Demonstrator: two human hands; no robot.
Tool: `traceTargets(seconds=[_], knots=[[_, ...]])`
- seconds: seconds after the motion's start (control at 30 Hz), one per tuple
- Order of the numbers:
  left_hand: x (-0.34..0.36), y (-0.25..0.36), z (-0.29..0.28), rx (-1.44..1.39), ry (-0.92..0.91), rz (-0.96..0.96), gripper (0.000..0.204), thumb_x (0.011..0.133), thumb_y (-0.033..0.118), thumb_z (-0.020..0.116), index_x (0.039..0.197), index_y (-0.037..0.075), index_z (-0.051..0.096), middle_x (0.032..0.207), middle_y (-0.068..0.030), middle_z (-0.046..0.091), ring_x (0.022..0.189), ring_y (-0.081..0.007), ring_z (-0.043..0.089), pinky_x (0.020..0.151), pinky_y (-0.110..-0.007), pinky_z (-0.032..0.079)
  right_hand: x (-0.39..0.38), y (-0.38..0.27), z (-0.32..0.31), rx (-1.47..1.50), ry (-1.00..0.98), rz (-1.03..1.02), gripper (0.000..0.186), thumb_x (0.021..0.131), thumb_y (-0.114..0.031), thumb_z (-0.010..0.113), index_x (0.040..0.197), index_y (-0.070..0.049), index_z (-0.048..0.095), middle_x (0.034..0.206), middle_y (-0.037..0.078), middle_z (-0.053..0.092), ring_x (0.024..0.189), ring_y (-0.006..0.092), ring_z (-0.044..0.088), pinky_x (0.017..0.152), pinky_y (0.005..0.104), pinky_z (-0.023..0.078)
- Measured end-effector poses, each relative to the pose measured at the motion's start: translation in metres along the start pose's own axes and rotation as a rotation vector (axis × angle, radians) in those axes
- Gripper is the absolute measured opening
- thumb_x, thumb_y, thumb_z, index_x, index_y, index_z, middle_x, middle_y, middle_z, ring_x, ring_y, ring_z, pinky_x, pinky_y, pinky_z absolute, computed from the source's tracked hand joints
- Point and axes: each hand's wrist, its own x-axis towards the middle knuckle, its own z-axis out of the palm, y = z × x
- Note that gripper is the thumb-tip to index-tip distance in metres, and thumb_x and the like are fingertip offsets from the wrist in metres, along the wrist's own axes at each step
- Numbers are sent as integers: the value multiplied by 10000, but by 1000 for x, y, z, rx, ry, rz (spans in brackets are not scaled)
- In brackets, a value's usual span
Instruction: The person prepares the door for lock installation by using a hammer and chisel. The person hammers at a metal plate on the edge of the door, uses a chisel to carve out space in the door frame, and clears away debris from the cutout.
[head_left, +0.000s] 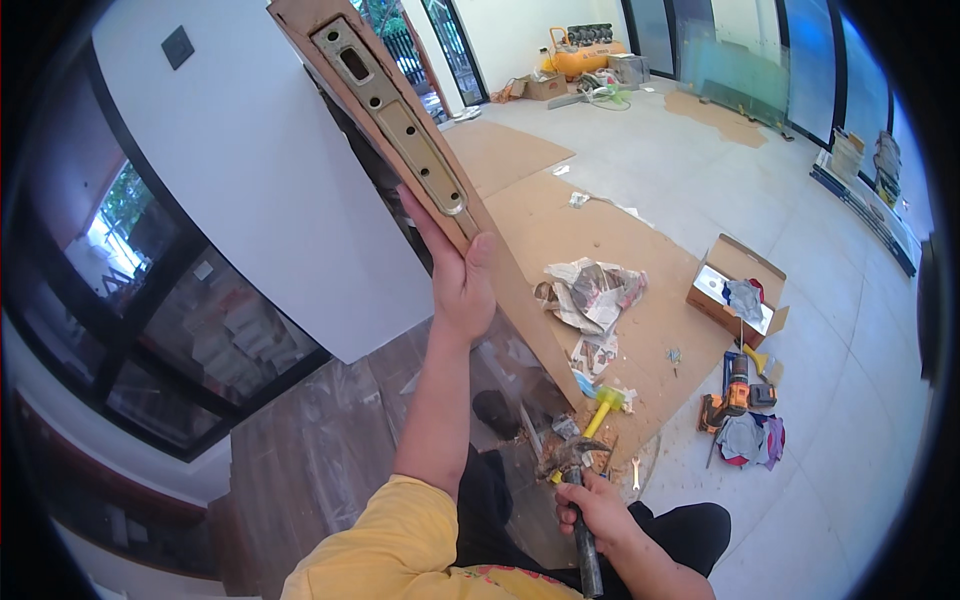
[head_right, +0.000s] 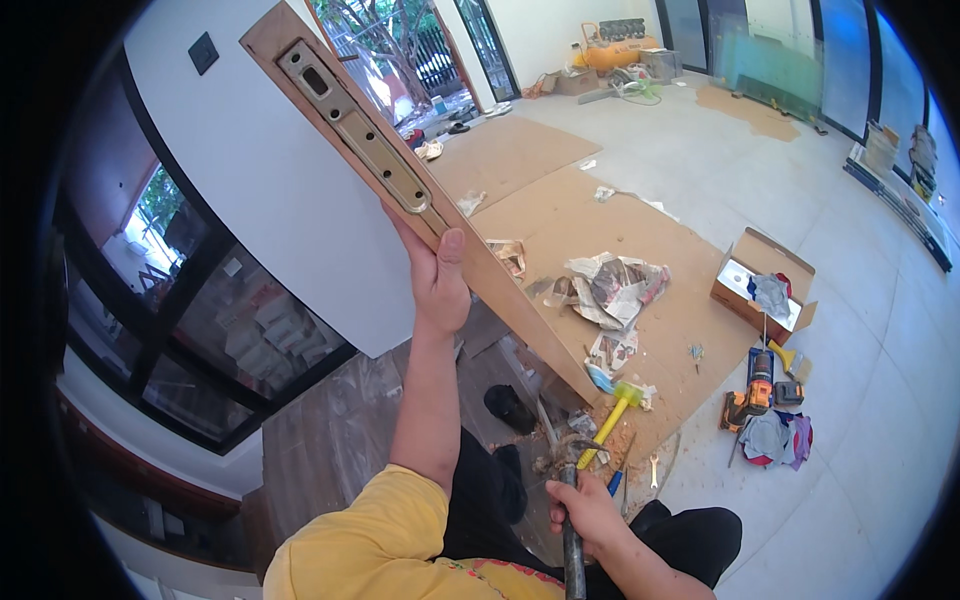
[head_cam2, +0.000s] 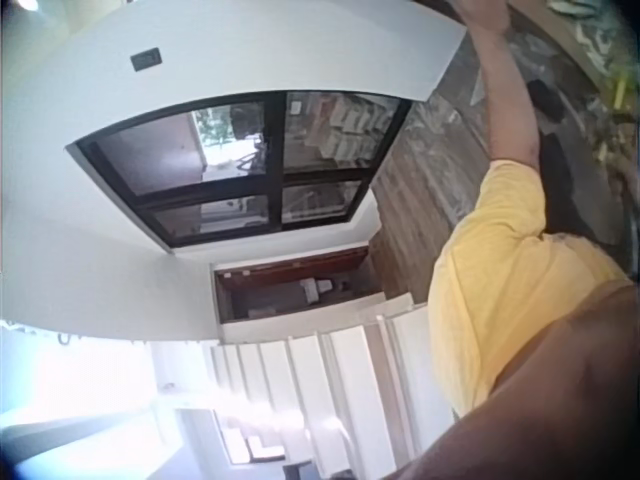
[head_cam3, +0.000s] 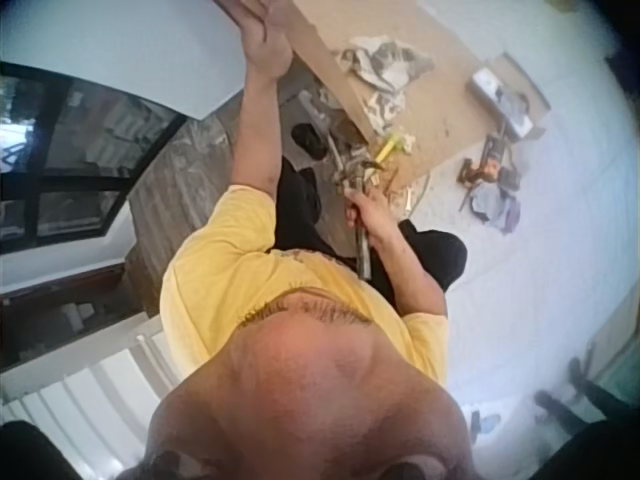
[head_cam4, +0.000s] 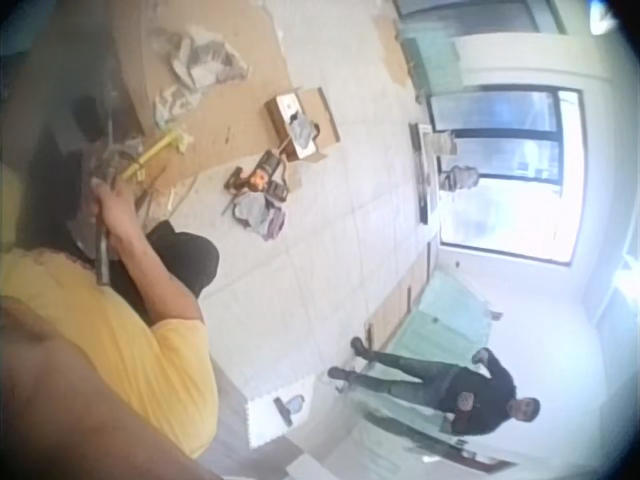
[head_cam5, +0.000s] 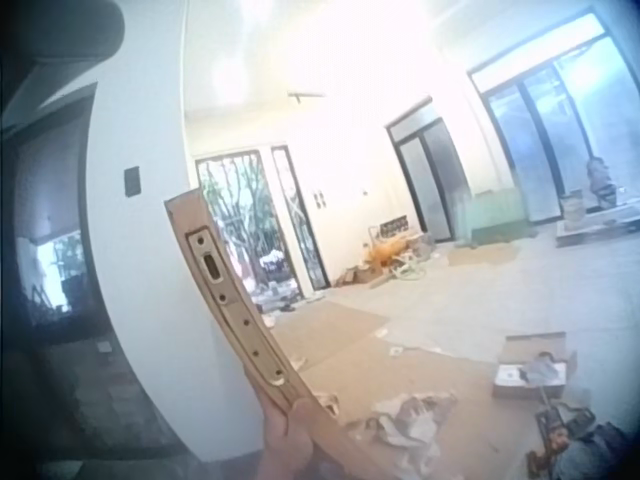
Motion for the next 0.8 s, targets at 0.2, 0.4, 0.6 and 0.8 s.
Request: traceTargets(seconds=[0.2,0.4,0.6,0.8], knots=[[-2,-4,0,-11,6,-11,837,1015,183,448,1500,14,-213,1623,-161,-45,1489,-262,61,1184,-363,87,-6,-3,4,-90,4,-69,146,933,-85,568,965,-73,425,725,29,466,548,128,489,480,309,445],[-3,-3,-6,-85,48,-35,853,976,187,513,1520,-10,-113,1611,-194,23,1488,-278,82,1187,-379,87,-3,3,2,-203,64,-128,170,931,-104,593,1005,-31,458,725,29,491,517,123,508,441,302,454],[58,52,-37,-17,424,147,788,933,207,599,1510,-44,125,1555,-259,185,1450,-326,216,1176,-411,156,-3,-1,5,-272,55,-180,155,926,-122,598,971,-28,484,710,30,503,514,123,509,446,303,461],[163,106,-75,120,174,207,638,942,209,607,1460,-18,311,1372,-192,500,1241,-248,517,1036,-360,402,0,10,1,-292,79,-199,133,926,-126,596,956,-37,502,689,28,508,513,124,509,454,298,457]])
